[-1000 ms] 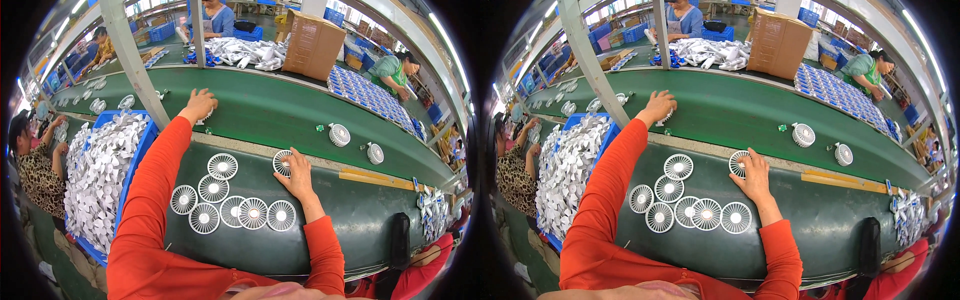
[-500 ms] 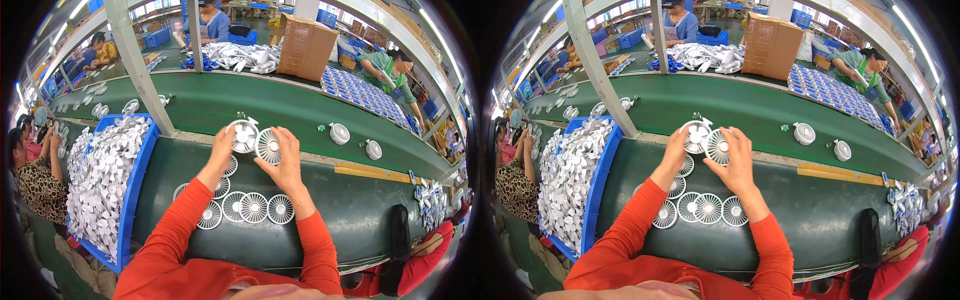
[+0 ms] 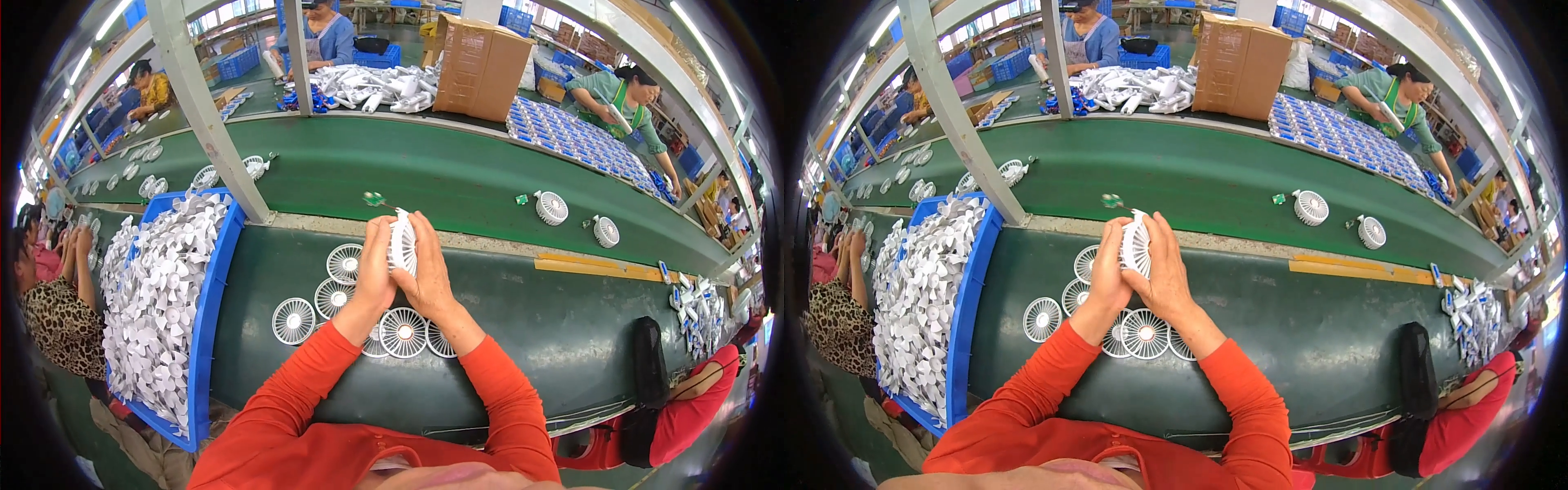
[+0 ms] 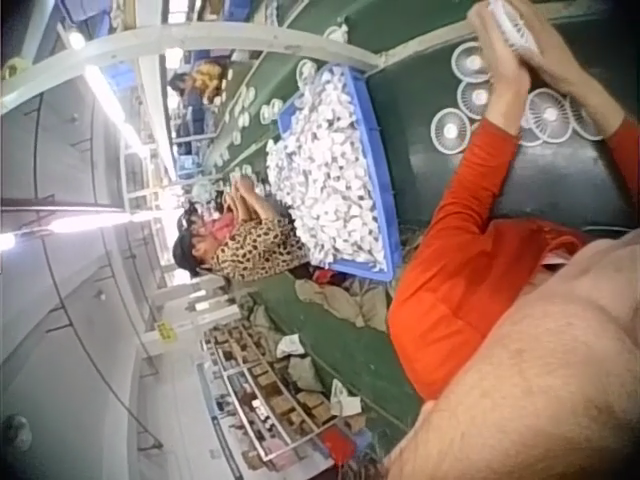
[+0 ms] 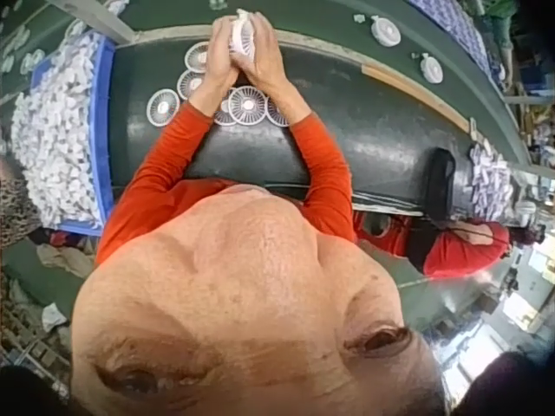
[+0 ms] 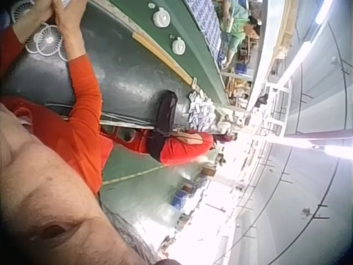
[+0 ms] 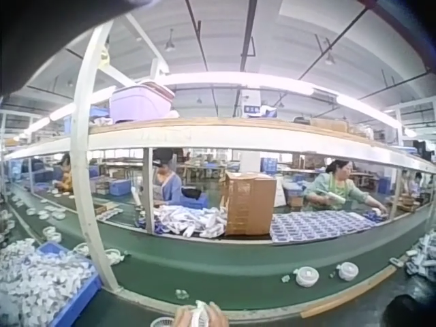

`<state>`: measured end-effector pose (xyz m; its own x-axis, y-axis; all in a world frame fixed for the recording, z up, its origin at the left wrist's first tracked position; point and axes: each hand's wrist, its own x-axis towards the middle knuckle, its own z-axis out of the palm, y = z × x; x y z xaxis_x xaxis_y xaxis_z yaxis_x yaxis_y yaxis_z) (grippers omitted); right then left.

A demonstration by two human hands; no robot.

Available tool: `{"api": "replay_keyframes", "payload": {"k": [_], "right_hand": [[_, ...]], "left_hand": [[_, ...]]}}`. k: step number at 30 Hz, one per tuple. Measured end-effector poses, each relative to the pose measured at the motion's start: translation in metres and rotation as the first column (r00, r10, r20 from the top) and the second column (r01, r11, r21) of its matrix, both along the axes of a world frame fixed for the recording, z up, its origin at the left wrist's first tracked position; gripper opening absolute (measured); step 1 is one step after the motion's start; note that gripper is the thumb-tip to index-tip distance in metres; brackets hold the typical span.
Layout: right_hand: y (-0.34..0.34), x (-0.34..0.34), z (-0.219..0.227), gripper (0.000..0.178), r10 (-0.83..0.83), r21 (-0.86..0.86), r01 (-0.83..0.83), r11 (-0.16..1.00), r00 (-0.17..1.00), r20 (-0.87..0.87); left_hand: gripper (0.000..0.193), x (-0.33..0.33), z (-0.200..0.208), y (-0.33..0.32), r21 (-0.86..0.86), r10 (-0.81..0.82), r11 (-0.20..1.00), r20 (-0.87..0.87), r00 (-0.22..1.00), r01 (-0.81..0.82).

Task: Assembling small portable fans by snapping together grilles and motor components on a production line.

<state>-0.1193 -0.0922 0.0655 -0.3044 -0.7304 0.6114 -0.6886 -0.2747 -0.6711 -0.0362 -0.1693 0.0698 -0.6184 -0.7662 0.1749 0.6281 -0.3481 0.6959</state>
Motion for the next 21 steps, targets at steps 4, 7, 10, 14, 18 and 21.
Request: {"api": "replay_keyframes", "payload": {"k": [4,7,10,14,18,21], "right_hand": [[-0.005,0.011,0.006,0.071,0.224,-0.098,-0.202,0.974,0.912,0.345],[-0.013,0.017,0.005,0.061,0.3,-0.16,-0.255,0.954,0.847,0.439],[-0.018,0.009,0.006,0.051,0.202,-0.013,-0.222,0.975,0.857,0.473],[-0.022,-0.044,0.007,0.039,-0.041,0.138,-0.01,0.99,0.931,0.363],[-0.015,-0.143,-0.018,0.061,-0.518,0.115,0.55,0.827,0.825,-0.226],[-0.012,-0.131,-0.014,0.056,-0.62,-0.021,0.725,0.689,0.573,-0.536]], "left_hand": [[0.021,0.001,0.002,0.018,-0.462,0.385,0.826,0.044,0.922,-0.323],[0.019,0.005,0.002,0.018,-0.489,0.407,0.793,-0.019,0.913,-0.363],[0.019,0.002,-0.005,-0.001,-0.644,0.503,0.68,0.061,0.862,-0.352],[0.03,-0.003,-0.011,-0.039,-0.805,0.451,0.588,0.249,0.857,-0.075],[0.034,0.009,-0.006,-0.136,-0.967,0.734,0.253,0.185,0.653,-0.011],[0.045,0.038,-0.028,-0.232,-0.993,0.933,0.101,0.118,0.339,0.066]]}}
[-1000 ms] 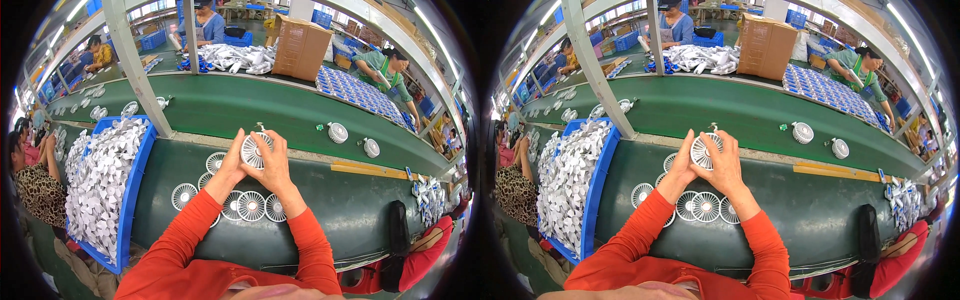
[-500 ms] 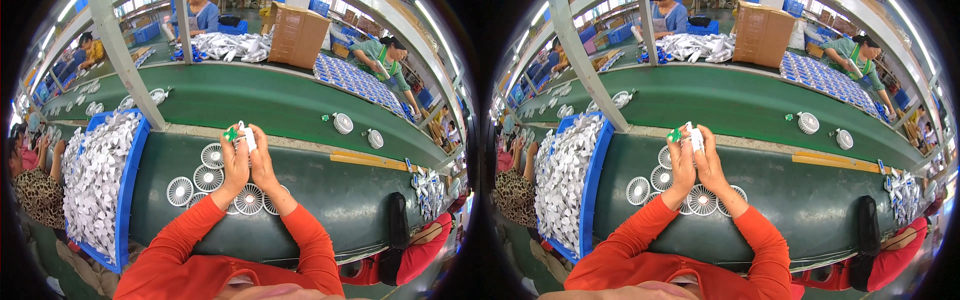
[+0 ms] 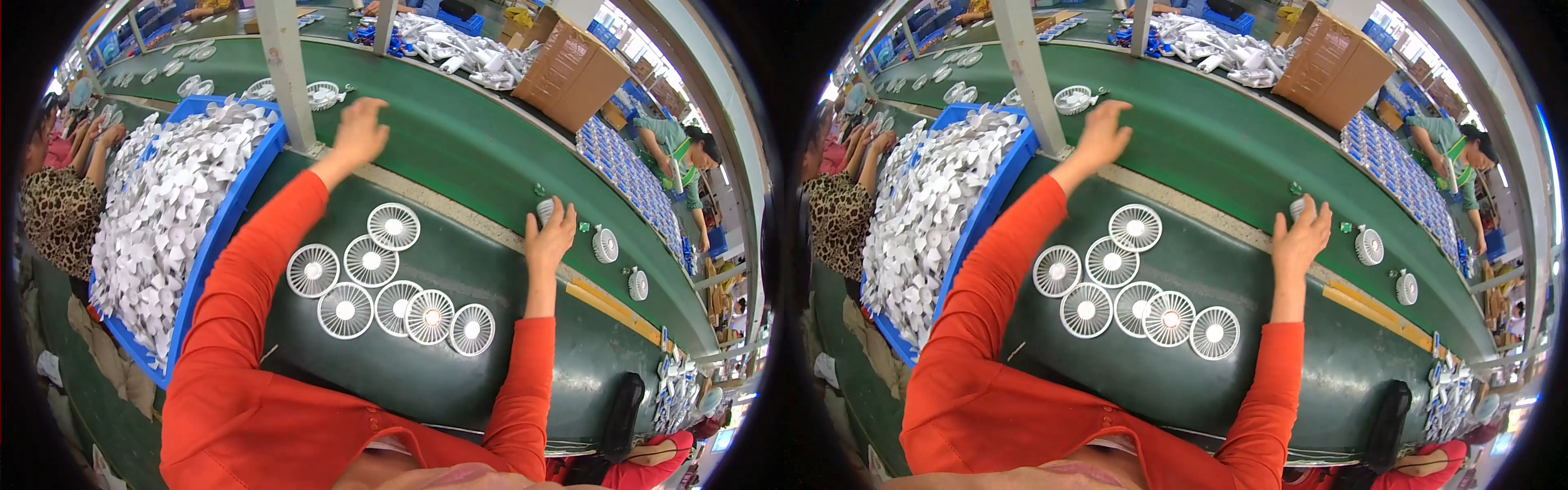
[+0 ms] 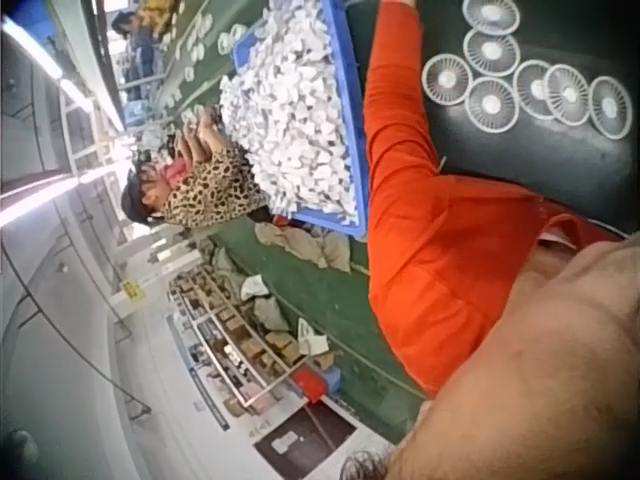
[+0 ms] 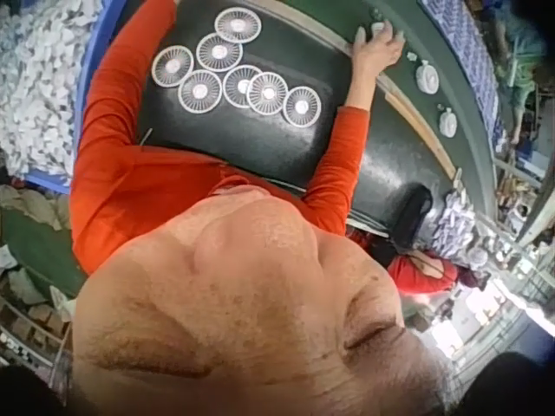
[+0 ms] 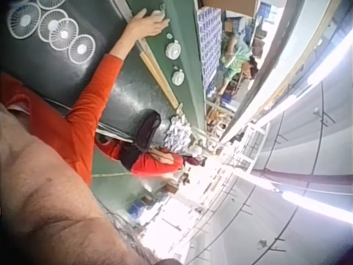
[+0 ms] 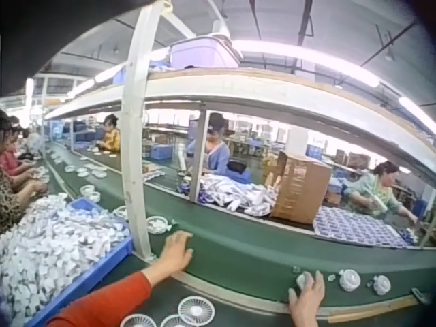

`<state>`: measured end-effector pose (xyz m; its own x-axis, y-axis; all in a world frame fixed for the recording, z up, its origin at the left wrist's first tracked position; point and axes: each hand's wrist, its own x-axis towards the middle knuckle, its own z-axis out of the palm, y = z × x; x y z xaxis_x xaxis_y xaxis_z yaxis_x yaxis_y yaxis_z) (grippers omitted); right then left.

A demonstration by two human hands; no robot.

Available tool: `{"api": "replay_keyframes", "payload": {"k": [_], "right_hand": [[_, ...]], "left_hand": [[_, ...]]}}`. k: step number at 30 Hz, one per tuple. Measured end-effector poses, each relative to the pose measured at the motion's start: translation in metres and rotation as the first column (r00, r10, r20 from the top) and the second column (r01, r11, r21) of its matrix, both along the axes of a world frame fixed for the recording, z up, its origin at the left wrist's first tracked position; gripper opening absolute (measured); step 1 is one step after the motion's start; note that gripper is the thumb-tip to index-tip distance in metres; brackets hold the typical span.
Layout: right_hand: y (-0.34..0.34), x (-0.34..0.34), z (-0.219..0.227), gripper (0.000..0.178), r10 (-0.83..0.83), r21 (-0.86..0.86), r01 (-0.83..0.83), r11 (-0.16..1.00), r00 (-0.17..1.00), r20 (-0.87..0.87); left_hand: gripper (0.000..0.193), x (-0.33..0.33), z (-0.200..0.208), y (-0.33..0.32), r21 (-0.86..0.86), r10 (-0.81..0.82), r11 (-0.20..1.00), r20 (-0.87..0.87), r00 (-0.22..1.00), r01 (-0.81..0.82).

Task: Assembling small portable fans by snapping together grilles and motor components on a production line.

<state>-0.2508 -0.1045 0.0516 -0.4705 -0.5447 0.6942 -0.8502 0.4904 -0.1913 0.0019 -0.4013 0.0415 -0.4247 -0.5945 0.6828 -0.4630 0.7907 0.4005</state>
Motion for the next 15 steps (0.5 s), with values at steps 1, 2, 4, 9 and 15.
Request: {"api": "replay_keyframes", "payload": {"k": [1,2,4,9,15], "right_hand": [[-0.005,0.021,0.008,0.054,-0.016,0.048,0.023,0.999,0.991,-0.135],[-0.012,0.036,0.01,0.055,0.139,0.031,-0.137,0.99,0.987,-0.084],[-0.021,0.066,0.023,0.06,0.505,0.116,-0.541,0.833,0.828,0.242],[-0.05,0.129,0.013,0.07,0.797,0.299,-0.905,0.302,0.412,0.442],[-0.045,0.131,0.001,0.051,0.758,0.309,-0.88,0.361,0.47,0.451]], "left_hand": [[0.051,0.01,-0.001,-0.023,0.108,0.099,0.988,0.115,0.988,-0.112],[0.056,0.02,-0.005,-0.048,0.051,0.229,0.969,0.183,0.956,-0.242],[0.057,0.019,-0.002,-0.07,-0.008,0.349,0.929,0.356,0.867,-0.37],[0.041,0.019,-0.015,-0.103,-0.047,0.387,0.901,0.538,0.749,-0.431],[0.038,-0.01,0.007,-0.096,0.203,0.199,0.934,0.384,0.902,-0.293]]}}
